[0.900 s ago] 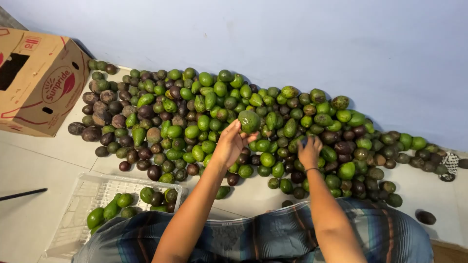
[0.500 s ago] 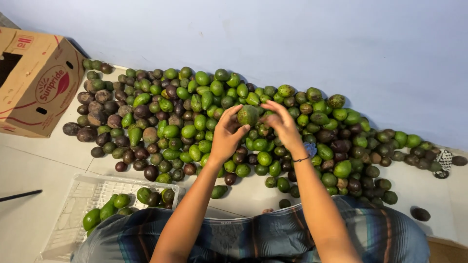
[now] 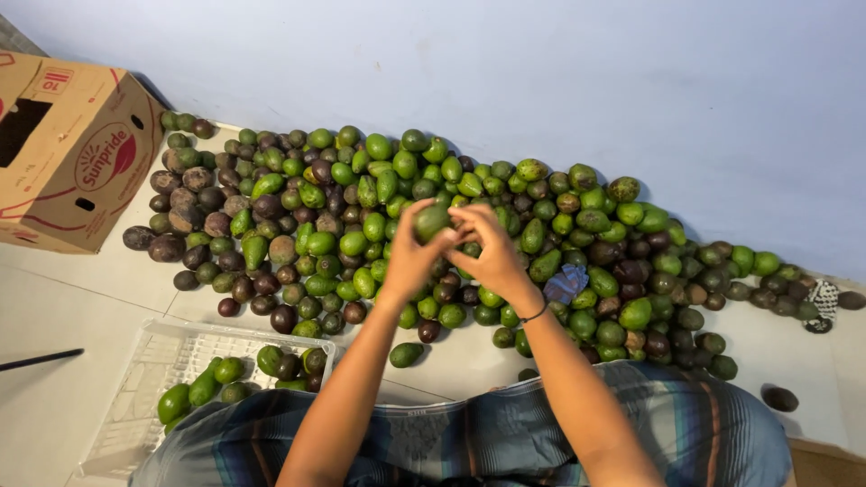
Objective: The person is sorting through a large pile of avocados on the floor, inspecting each one, wiping it with a cloth, and placing it into a plastic crate.
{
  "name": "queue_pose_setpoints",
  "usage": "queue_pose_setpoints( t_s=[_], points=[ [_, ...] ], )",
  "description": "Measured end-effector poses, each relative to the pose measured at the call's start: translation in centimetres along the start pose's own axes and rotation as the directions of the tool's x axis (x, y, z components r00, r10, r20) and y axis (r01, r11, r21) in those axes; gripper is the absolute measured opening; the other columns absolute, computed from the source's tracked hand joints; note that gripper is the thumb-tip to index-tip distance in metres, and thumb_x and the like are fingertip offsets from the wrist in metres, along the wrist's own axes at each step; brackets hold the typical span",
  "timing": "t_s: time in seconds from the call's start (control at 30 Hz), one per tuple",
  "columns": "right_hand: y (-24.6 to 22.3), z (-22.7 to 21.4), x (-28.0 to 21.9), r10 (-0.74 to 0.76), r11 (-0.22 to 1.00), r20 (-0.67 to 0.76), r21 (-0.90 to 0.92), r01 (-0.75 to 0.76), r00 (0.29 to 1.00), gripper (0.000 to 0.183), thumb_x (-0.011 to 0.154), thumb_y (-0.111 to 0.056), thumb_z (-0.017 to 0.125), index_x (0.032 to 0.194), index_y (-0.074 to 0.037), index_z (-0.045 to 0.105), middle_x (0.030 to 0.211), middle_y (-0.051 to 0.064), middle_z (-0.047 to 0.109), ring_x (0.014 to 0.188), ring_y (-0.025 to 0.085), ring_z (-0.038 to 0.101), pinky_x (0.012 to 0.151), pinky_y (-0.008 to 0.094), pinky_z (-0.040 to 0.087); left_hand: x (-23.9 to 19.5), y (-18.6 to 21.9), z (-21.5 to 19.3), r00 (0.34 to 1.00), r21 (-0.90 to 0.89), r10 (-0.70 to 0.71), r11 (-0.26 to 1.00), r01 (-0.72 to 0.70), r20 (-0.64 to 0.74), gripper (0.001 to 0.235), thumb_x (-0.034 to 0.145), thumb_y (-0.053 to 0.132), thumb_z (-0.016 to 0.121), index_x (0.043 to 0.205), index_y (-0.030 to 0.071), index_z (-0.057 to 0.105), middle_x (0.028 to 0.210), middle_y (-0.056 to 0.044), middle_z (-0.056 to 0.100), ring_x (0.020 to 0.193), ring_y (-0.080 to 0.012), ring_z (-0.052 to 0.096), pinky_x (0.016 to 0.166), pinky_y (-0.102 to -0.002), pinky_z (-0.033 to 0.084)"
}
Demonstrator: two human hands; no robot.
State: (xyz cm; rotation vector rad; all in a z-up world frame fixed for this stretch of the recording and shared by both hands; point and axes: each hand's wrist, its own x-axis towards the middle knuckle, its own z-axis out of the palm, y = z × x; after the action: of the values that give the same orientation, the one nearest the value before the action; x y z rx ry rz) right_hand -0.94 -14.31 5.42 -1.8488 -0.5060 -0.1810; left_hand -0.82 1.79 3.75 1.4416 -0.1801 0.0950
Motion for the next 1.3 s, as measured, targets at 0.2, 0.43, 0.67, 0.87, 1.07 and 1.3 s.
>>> queue_pose_setpoints(
  t_s=[0.2,0.43,0.67,0.87,1.07,1.3],
  points=[
    [6.9,-1.9,0.1,0.220,0.966,-0.186,0.176,-0.188,0.958,0.046,0.092,-0.014,0.076,0.136,-0.008,0.063,0.112,0.013,0.071,0.094,0.018,0.070,0.081,0.033,0.059,1.3,1.0,-14.0,0.822,0.724,-0.568,0.545,0.423,-0.053,0.077,0.081,0.041,0.084,0.140,0.002,0.053,0.140,-0.034,0.058,0.132,-0.0482,0.057,0.105,-0.062,0.047],
    [23.6,-3.0,-5.2,0.642,0.766,-0.311,0.205,-0.610,0.701,0.040,0.096,-0.020,0.073,0.129,0.001,0.064,0.104,0.017,0.069,0.085,0.021,0.072,0.075,0.034,0.063,-5.9,-20.1,-33.7,0.348,0.895,-0.843,-0.299,0.330,-0.410,0.082,0.053,0.040,0.108,0.126,0.017,0.079,0.139,-0.011,0.070,0.133,-0.0274,0.062,0.109,-0.048,0.052],
    [33.3,-2.1,-10.7,0.835,0.536,-0.231,0.139,-0.833,0.499,0.037,0.090,-0.025,0.077,0.123,-0.009,0.071,0.102,0.014,0.074,0.086,0.021,0.076,0.070,0.033,0.067,-9.9,-26.7,-34.2,0.201,0.754,-0.792,-0.420,0.505,-0.576,0.075,0.056,0.019,0.108,0.124,0.023,0.078,0.138,-0.005,0.071,0.131,-0.0280,0.065,0.092,-0.072,0.051],
    [29.5,-2.0,-8.4,0.771,0.600,-0.275,0.013,-0.800,0.574,0.029,0.094,-0.022,0.068,0.119,-0.008,0.073,0.098,0.015,0.074,0.084,0.022,0.073,0.071,0.034,0.062,-3.5,-15.6,-23.5,0.654,0.927,-0.674,-0.132,0.350,-0.343,0.038,0.094,0.028,0.056,0.112,0.008,0.082,0.114,-0.013,0.079,0.114,-0.0317,0.073,0.098,-0.053,0.056],
    [24.7,-1.8,-4.1,0.710,0.589,-0.340,-0.194,-0.785,0.617,0.035,0.101,-0.031,0.065,0.125,-0.006,0.070,0.116,0.014,0.073,0.107,0.029,0.071,0.087,0.044,0.059,-1.2,-10.0,-7.5,0.666,0.957,-0.743,0.235,0.168,0.066,0.038,0.098,0.018,0.053,0.121,-0.003,0.074,0.119,-0.025,0.075,0.118,-0.0404,0.070,0.097,-0.055,0.055],
    [24.4,-1.6,2.4,0.546,0.608,-0.348,-0.461,-0.646,0.762,0.032,0.103,-0.027,0.062,0.127,-0.004,0.065,0.125,0.014,0.064,0.125,0.033,0.058,0.100,0.048,0.054,-11.4,-31.4,-0.8,0.304,0.869,-0.821,0.409,-0.276,0.483,0.054,0.100,0.050,0.060,0.134,0.009,0.066,0.128,-0.024,0.069,0.124,-0.0389,0.065,0.097,-0.051,0.055]
  ],
)
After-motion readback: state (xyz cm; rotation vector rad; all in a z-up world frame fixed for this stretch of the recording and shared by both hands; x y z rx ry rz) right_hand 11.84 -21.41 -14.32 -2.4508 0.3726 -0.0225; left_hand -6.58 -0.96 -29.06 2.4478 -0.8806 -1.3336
